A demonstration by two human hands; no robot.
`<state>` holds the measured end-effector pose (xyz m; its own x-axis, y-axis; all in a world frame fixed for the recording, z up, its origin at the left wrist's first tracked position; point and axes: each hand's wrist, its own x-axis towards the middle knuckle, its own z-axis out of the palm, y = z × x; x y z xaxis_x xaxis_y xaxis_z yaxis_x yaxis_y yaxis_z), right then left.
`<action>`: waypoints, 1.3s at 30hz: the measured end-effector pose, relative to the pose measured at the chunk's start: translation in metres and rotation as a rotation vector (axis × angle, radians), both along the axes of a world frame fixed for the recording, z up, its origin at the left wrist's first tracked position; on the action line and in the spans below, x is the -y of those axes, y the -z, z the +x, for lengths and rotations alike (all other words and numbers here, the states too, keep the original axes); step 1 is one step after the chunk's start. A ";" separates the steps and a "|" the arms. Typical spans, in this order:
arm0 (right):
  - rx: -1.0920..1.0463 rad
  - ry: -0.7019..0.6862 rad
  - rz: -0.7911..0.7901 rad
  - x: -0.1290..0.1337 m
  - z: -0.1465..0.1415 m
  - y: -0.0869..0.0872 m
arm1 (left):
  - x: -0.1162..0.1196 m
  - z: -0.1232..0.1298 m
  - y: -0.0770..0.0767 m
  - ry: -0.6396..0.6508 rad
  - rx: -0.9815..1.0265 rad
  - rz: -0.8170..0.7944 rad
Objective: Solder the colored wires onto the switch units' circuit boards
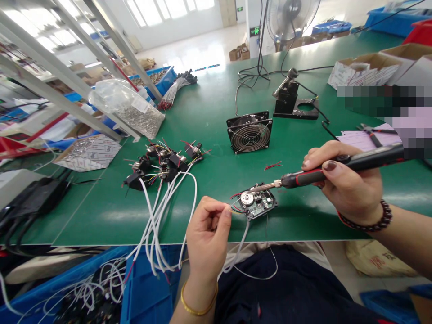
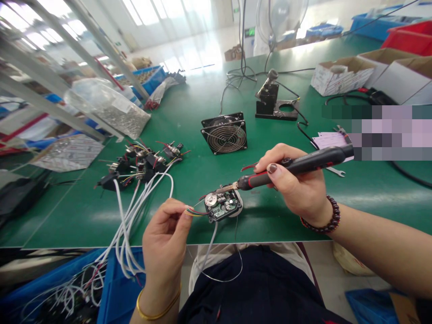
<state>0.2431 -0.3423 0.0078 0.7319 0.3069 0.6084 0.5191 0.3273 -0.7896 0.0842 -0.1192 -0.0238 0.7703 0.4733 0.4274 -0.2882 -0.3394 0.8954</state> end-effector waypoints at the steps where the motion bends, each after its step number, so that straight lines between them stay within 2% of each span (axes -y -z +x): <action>1: -0.006 0.005 0.008 0.000 0.000 0.000 | 0.000 0.000 0.000 -0.001 0.003 0.001; 7: 0.003 -0.003 0.078 0.001 0.002 -0.002 | 0.000 -0.014 -0.004 -0.009 -0.001 0.025; 12: -0.006 -0.050 0.042 0.000 -0.003 -0.003 | -0.001 -0.024 -0.003 0.000 -0.051 0.057; 17: -0.028 -0.056 -0.009 -0.002 -0.009 -0.003 | -0.001 -0.023 -0.003 -0.013 -0.030 0.050; 39: -0.016 -0.029 0.003 -0.004 -0.010 -0.001 | 0.002 -0.016 0.001 -0.003 -0.042 0.064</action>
<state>0.2330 -0.3382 0.0089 0.7321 0.3264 0.5979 0.4968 0.3445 -0.7965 0.0681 -0.1214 -0.0244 0.7867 0.4483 0.4245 -0.2499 -0.3974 0.8830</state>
